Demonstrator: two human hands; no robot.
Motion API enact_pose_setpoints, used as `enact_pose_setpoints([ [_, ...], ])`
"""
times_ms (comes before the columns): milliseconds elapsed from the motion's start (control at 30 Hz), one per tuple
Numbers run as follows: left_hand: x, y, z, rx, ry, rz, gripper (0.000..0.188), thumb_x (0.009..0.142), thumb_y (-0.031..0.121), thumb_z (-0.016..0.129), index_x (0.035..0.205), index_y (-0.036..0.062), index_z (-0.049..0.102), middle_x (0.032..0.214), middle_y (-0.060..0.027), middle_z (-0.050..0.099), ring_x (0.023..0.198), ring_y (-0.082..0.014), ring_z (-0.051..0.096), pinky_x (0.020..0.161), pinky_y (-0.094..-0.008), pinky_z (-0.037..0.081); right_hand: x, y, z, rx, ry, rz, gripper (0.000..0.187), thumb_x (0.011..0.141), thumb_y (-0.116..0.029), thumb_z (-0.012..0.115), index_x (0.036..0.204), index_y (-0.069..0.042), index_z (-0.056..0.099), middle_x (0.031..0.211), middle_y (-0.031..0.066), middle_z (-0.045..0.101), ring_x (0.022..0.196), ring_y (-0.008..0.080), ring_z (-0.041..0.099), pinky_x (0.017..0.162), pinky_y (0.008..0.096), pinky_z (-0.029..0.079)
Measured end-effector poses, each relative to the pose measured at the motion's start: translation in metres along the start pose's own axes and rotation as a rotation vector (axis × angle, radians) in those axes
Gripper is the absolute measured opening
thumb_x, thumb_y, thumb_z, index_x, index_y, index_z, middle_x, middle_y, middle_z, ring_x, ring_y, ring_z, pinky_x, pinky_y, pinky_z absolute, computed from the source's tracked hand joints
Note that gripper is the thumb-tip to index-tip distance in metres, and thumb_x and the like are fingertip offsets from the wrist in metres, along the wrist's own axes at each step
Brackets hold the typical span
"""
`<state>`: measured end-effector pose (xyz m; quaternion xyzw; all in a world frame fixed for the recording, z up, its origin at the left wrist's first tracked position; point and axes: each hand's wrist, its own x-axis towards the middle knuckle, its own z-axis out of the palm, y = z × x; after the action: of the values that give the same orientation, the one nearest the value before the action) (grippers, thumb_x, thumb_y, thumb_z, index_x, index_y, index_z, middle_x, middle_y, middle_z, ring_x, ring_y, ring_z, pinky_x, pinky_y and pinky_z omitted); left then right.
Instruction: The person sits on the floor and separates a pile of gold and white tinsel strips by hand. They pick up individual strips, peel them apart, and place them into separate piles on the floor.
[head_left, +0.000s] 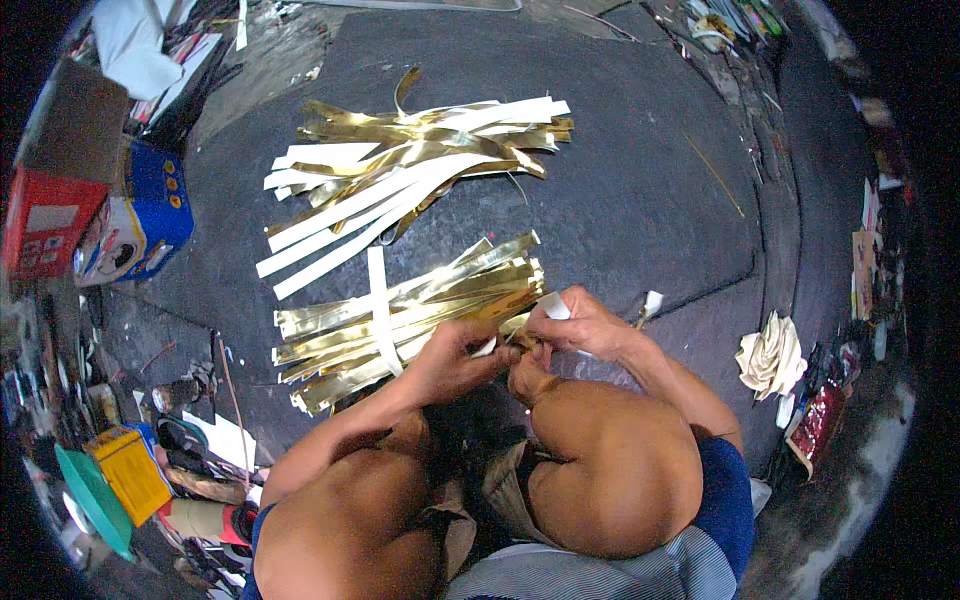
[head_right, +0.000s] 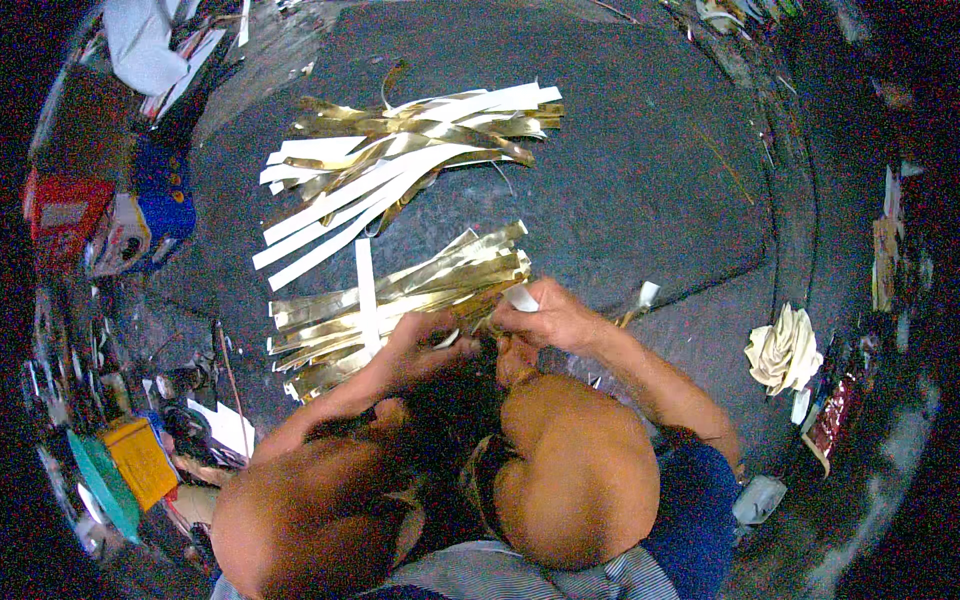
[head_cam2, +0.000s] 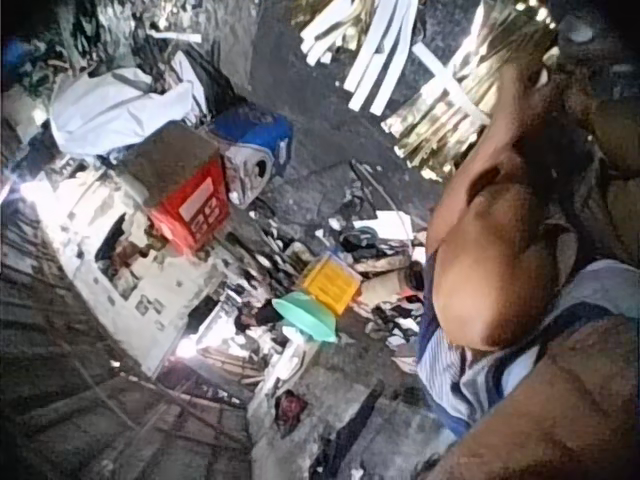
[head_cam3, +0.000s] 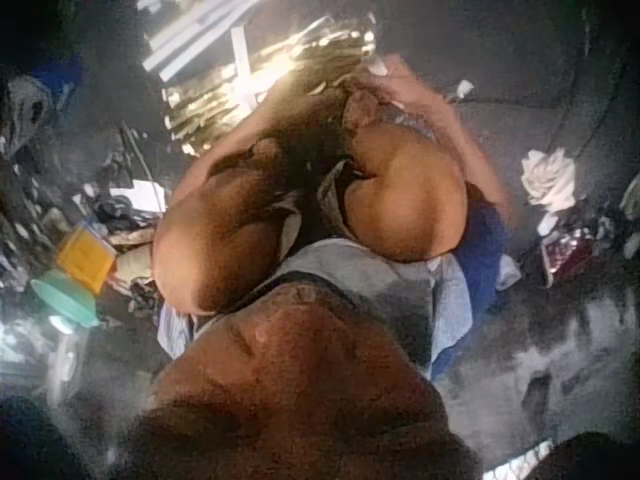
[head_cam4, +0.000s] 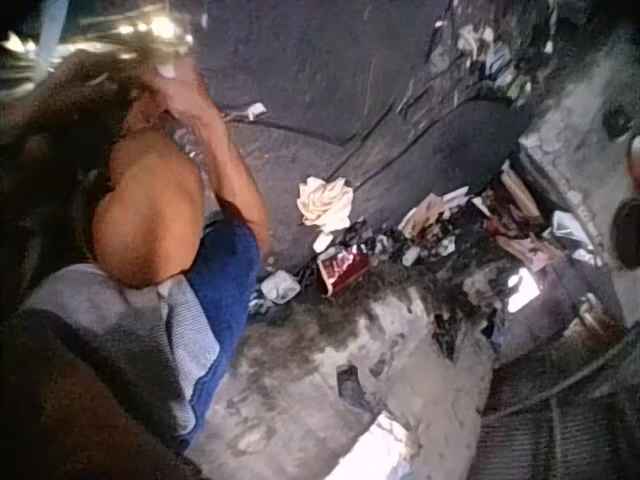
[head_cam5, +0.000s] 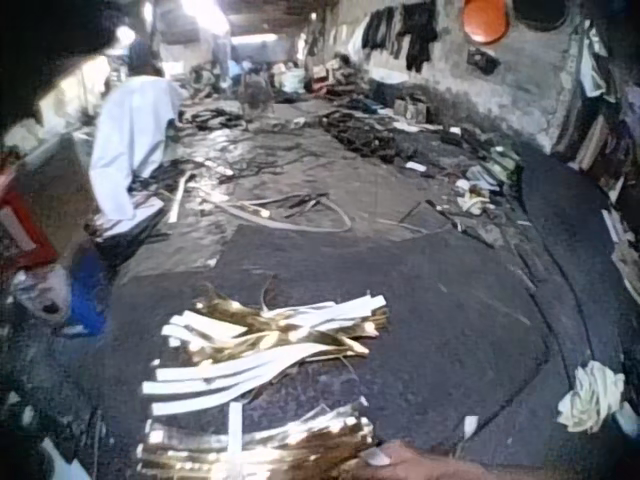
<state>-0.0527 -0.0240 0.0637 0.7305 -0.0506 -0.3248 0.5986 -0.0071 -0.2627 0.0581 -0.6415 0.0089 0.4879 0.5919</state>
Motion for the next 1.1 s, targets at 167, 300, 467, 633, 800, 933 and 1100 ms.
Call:
enact_pose_setpoints([
  [167,0.006,-0.001,-0.003,0.116,0.166,0.205,0.024,0.090,0.016,0.064,0.110,0.0025,0.066,0.090,-0.0150,0.070,0.077,-0.0163,0.064,0.072,-0.0340,0.051,0.007,-0.012,0.022,0.477,0.094,0.137,0.015,0.088,-0.017,0.066,0.096,-0.005,0.060,0.072,0.0037,0.061,0.047,0.0021,0.044,0.039,0.0151,0.029],
  [300,0.006,0.016,-0.009,0.055,0.069,-0.011,0.029,0.089,0.020,0.066,0.112,0.0025,0.065,0.093,-0.0156,0.070,0.078,-0.0171,0.064,0.073,-0.0341,0.051,0.010,-0.007,0.028,0.446,0.101,0.085,0.017,0.087,-0.017,0.068,0.095,-0.005,0.059,0.075,0.0015,0.060,0.051,0.0029,0.045,0.040,0.0170,0.028],
  [467,0.008,0.001,0.003,0.059,0.235,0.254,0.031,0.088,0.024,0.068,0.108,0.0007,0.066,0.085,-0.0159,0.069,0.070,-0.0160,0.060,0.067,-0.0354,0.050,0.011,0.006,0.036,0.417,0.130,0.067,0.017,0.088,-0.020,0.068,0.095,-0.006,0.060,0.079,-0.0012,0.059,0.055,0.0050,0.047,0.044,0.0193,0.030],
  [633,0.010,-0.004,0.005,0.141,0.216,0.204,0.029,0.086,0.026,0.070,0.093,-0.0017,0.068,0.079,-0.0161,0.068,0.069,-0.0162,0.061,0.065,-0.0347,0.050,0.013,0.018,0.034,0.251,0.085,-0.046,0.014,0.091,-0.021,0.065,0.091,-0.007,0.061,0.076,-0.0008,0.060,0.063,0.0059,0.051,0.048,0.0215,0.035],
  [800,0.011,-0.005,0.000,0.089,0.116,0.035,0.026,0.087,0.023,0.067,0.082,-0.0026,0.068,0.070,-0.0119,0.066,0.065,-0.0142,0.060,0.060,-0.0320,0.047,0.014,0.012,0.042,-0.064,0.153,-0.139,0.018,0.095,-0.020,0.057,0.085,-0.004,0.060,0.073,-0.0007,0.058,0.066,0.0070,0.049,0.058,0.0246,0.040],
  [933,0.017,-0.014,-0.004,-0.064,0.052,0.097,0.025,0.090,0.019,0.061,0.080,-0.0024,0.066,0.068,-0.0074,0.064,0.064,-0.0132,0.058,0.058,-0.0308,0.046,0.010,0.001,0.039,-0.163,0.144,-0.307,0.019,0.096,-0.021,0.053,0.091,-0.004,0.059,0.074,-0.0010,0.056,0.068,0.0075,0.049,0.063,0.0259,0.041],
  [1100,0.009,-0.027,-0.014,-0.142,0.229,-0.028,0.018,0.090,0.021,0.058,0.093,0.0048,0.065,0.070,-0.0015,0.059,0.059,-0.0094,0.052,0.052,-0.0269,0.042,0.015,0.020,0.041,0.140,0.304,-0.197,0.016,0.095,-0.017,0.051,0.104,-0.005,0.056,0.085,0.0018,0.057,0.069,0.0092,0.050,0.064,0.0253,0.043],
])
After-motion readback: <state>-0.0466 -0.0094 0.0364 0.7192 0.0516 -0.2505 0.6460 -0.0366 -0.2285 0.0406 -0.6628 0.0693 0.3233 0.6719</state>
